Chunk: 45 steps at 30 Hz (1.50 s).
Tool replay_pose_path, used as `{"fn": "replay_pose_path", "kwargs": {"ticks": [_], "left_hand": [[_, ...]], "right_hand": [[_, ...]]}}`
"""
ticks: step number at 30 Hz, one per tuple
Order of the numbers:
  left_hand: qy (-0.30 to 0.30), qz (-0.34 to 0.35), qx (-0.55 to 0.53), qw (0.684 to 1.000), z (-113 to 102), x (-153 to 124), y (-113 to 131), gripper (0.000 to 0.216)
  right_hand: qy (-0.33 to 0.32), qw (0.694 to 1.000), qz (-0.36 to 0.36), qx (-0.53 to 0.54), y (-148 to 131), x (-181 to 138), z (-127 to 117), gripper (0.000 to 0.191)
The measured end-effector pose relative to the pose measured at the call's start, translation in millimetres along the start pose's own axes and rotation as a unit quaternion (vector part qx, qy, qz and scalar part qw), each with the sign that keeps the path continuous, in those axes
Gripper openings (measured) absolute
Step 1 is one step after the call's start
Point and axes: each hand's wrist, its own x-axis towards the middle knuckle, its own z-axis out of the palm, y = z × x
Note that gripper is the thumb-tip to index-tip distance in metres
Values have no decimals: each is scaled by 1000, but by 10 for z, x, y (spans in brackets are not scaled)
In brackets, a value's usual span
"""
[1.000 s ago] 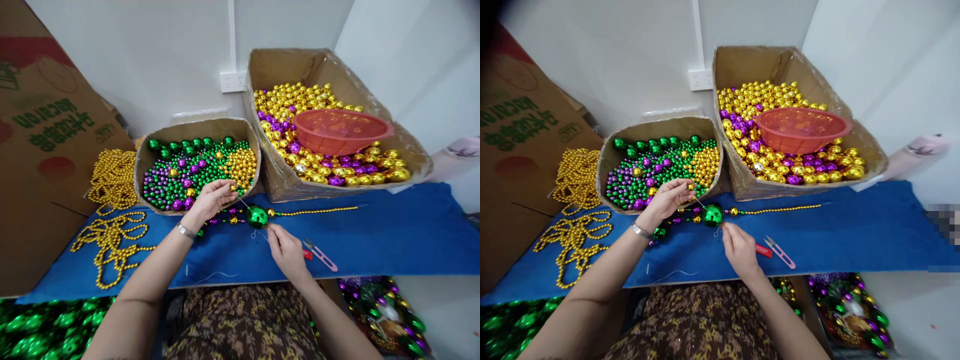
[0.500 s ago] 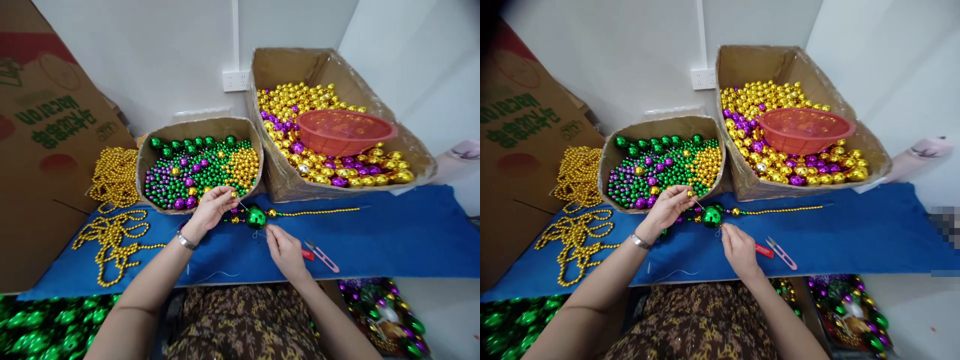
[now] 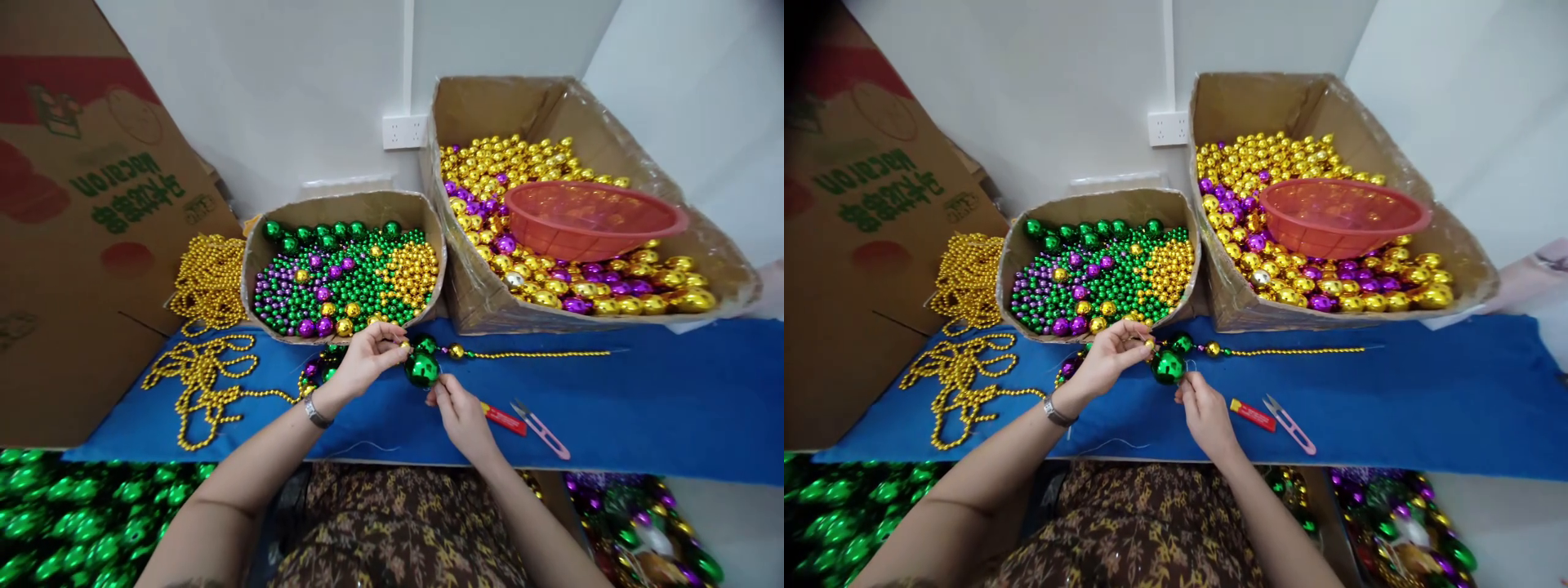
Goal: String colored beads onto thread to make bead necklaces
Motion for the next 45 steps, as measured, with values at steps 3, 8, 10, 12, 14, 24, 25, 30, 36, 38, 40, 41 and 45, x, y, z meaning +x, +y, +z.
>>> {"fn": "replay_pose_path", "kwargs": {"ticks": [3,8,10,12,14,24,25,30,36,38,40,41,45], "left_hand": [[-19,16,40,999,-7,-78,42,28],[-74,30,101,992,-125,-186,217,31],[-62,45,107,991,-206,-200,295,32],[-47,57,110,991,-266,-200,339,32],[-49,54,116,991,-280,-197,323,32],[-35,107,277,954,-139,-262,-259,20],[-36,115,293,948,-140,-266,-229,19],[-41,153,250,955,-47,-290,247,16],[-66,128,205,968,-72,-246,592,20],[-41,122,244,961,-255,-135,578,27],[32,138,329,934,-509,37,548,32],[74,153,391,904,-647,139,536,31],[134,125,638,748,-1119,543,509,28]], "right_hand": [[-20,995,35,91,26,16,37,25],[-16,993,27,115,49,42,49,27],[-7,992,19,122,42,44,45,28],[3,993,10,122,24,44,42,28],[11,994,0,112,13,43,45,28],[-28,974,-101,-199,325,-77,-41,26],[-20,965,-110,-236,304,-75,-83,26],[32,966,-174,-188,-83,46,-166,31],[15,979,-192,-72,-302,104,-23,26],[19,985,-166,-51,-270,77,-36,25],[22,991,-130,-33,-245,50,-72,25],[22,993,-112,-28,-241,41,-90,26],[22,996,-85,-31,-266,39,-102,29]]}}
